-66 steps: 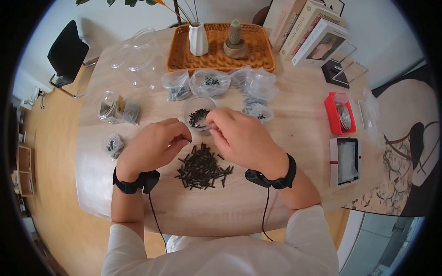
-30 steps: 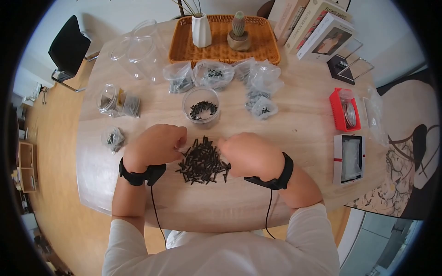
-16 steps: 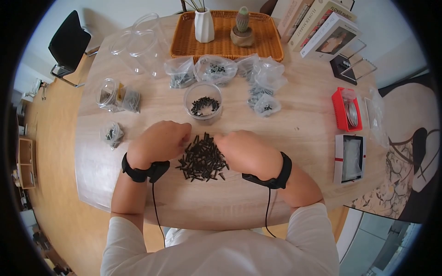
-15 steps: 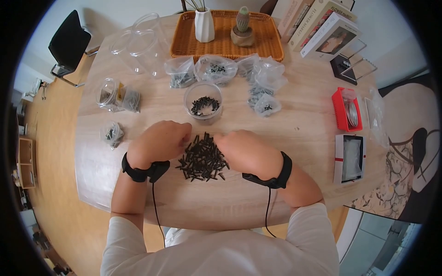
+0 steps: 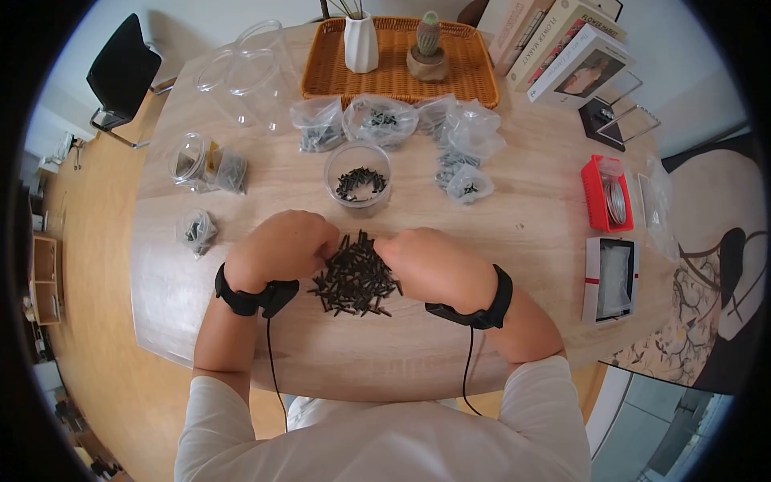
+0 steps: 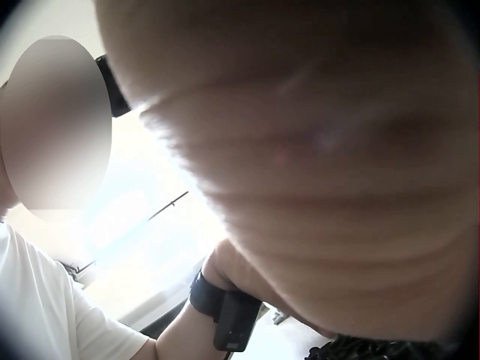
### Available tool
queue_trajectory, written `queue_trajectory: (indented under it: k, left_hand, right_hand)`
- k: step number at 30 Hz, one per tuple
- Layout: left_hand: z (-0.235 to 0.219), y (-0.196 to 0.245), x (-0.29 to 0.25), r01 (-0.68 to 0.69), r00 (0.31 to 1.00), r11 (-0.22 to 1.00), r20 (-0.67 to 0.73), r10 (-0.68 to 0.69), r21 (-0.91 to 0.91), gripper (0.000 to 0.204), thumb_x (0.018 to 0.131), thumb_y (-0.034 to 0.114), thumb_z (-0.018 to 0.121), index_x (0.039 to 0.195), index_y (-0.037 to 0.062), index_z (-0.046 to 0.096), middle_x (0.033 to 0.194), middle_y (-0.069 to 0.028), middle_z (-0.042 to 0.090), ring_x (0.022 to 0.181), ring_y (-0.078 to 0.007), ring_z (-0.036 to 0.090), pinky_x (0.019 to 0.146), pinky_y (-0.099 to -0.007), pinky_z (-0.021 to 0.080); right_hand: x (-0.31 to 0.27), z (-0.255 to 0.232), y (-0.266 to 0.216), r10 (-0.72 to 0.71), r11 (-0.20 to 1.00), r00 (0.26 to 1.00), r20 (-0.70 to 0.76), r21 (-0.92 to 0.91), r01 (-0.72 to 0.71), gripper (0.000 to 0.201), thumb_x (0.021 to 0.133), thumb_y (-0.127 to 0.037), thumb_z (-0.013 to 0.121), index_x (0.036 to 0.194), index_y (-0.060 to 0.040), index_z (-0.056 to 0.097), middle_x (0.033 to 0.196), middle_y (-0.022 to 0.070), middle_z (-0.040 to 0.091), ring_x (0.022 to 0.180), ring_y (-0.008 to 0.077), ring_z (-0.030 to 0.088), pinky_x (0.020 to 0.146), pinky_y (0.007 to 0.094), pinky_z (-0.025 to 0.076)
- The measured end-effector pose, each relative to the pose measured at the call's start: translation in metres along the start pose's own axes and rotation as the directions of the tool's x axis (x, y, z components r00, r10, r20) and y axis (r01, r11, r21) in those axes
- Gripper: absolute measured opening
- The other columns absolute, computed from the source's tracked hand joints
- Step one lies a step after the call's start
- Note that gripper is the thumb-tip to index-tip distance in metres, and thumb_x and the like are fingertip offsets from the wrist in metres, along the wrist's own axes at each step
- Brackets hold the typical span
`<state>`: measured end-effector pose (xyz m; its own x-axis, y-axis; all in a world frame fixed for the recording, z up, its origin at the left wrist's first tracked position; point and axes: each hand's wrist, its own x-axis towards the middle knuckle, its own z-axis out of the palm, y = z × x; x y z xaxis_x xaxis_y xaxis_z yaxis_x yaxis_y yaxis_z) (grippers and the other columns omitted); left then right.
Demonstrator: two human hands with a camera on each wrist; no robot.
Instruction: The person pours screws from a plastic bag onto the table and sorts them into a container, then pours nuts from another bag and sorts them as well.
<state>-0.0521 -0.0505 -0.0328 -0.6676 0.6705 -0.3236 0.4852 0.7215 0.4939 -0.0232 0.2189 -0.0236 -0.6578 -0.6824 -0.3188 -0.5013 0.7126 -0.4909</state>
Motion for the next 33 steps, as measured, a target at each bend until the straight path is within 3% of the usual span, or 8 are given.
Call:
queue_trajectory:
  k: [7, 14, 20, 23, 25, 26, 28, 33]
  left_hand:
    - [0.001, -0.002, 0.000, -0.006, 1.000, 1.000, 0.000, 0.006, 0.023, 0.011, 0.079, 0.012, 0.078, 0.089, 0.0089, 0.074, 0.093, -0.0137, 0.074, 0.097, -0.0382, 0.071, 0.084, -0.0492, 0.055]
    - [-0.001, -0.002, -0.001, -0.011, 1.000, 1.000, 0.004, 0.011, 0.003, 0.008, 0.083, 0.014, 0.078, 0.089, 0.0088, 0.075, 0.098, -0.0129, 0.075, 0.097, -0.0374, 0.071, 0.086, -0.0491, 0.056]
    - [-0.017, 0.009, -0.011, -0.026, 0.996, 0.998, -0.082, 0.022, -0.049, 0.009, 0.086, 0.013, 0.077, 0.095, 0.0087, 0.076, 0.098, -0.0124, 0.074, 0.097, -0.0371, 0.071, 0.085, -0.0474, 0.056]
    - [-0.031, 0.019, -0.014, -0.118, 0.973, 0.988, -0.211, 0.095, -0.099, 0.006, 0.090, 0.009, 0.072, 0.095, 0.0093, 0.073, 0.101, -0.0142, 0.074, 0.094, -0.0395, 0.071, 0.080, -0.0485, 0.055]
    - [-0.035, 0.029, -0.012, -0.206, 0.877, 0.954, -0.474, 0.082, -0.216, 0.005, 0.094, 0.007, 0.072, 0.098, 0.0068, 0.070, 0.101, -0.0147, 0.073, 0.090, -0.0398, 0.072, 0.077, -0.0478, 0.056]
    - [-0.036, 0.034, -0.011, -0.207, 0.877, 0.954, -0.474, 0.082, -0.216, 0.005, 0.094, 0.007, 0.072, 0.098, 0.0068, 0.070, 0.101, -0.0147, 0.073, 0.090, -0.0398, 0.072, 0.077, -0.0478, 0.056]
    - [-0.038, 0.039, -0.008, -0.320, 0.732, 0.931, -0.670, 0.123, -0.178, 0.011, 0.094, -0.004, 0.077, 0.101, 0.0022, 0.071, 0.099, -0.0112, 0.072, 0.085, -0.0269, 0.074, 0.073, -0.0350, 0.058]
    - [-0.037, 0.039, -0.005, -0.369, 0.592, 0.921, -0.795, 0.132, -0.122, 0.016, 0.093, -0.008, 0.078, 0.105, -0.0001, 0.072, 0.100, -0.0100, 0.073, 0.085, -0.0222, 0.073, 0.075, -0.0322, 0.059]
  right_hand:
    - [0.001, 0.003, 0.003, -0.015, 1.000, 1.000, -0.004, -0.017, 0.015, 0.020, 0.087, -0.008, 0.078, 0.101, -0.0008, 0.067, 0.087, 0.0233, 0.073, 0.090, 0.0463, 0.072, 0.078, 0.0545, 0.057]
    - [0.001, 0.003, 0.003, -0.014, 1.000, 1.000, -0.004, -0.025, 0.014, 0.013, 0.088, -0.008, 0.075, 0.097, -0.0015, 0.068, 0.088, 0.0222, 0.074, 0.090, 0.0451, 0.073, 0.078, 0.0539, 0.057]
    - [0.000, 0.005, 0.003, -0.014, 0.999, 1.000, -0.016, -0.039, 0.013, 0.006, 0.089, -0.005, 0.068, 0.093, -0.0022, 0.070, 0.088, 0.0218, 0.073, 0.089, 0.0445, 0.073, 0.078, 0.0531, 0.057]
    - [-0.001, 0.002, 0.002, -0.050, 0.998, 0.998, -0.024, -0.044, 0.049, 0.007, 0.087, -0.004, 0.068, 0.094, -0.0017, 0.070, 0.087, 0.0214, 0.073, 0.088, 0.0446, 0.072, 0.078, 0.0531, 0.057]
    - [-0.002, 0.001, 0.002, -0.055, 0.997, 0.998, -0.027, -0.050, 0.053, 0.007, 0.087, -0.004, 0.068, 0.094, -0.0012, 0.070, 0.087, 0.0209, 0.072, 0.088, 0.0447, 0.072, 0.077, 0.0534, 0.057]
    - [-0.003, 0.001, 0.000, -0.054, 0.997, 0.998, -0.027, -0.050, 0.053, 0.007, 0.087, -0.004, 0.068, 0.094, -0.0012, 0.070, 0.087, 0.0209, 0.072, 0.088, 0.0447, 0.072, 0.077, 0.0534, 0.057]
    - [-0.003, -0.002, -0.003, -0.046, 0.997, 0.999, -0.026, -0.060, 0.044, 0.008, 0.087, -0.004, 0.068, 0.094, -0.0007, 0.069, 0.088, 0.0206, 0.072, 0.088, 0.0447, 0.072, 0.077, 0.0535, 0.057]
    - [-0.004, -0.001, -0.002, -0.060, 0.995, 0.998, -0.021, -0.077, 0.058, 0.010, 0.086, -0.004, 0.068, 0.095, -0.0004, 0.068, 0.088, 0.0203, 0.072, 0.088, 0.0449, 0.072, 0.077, 0.0539, 0.057]
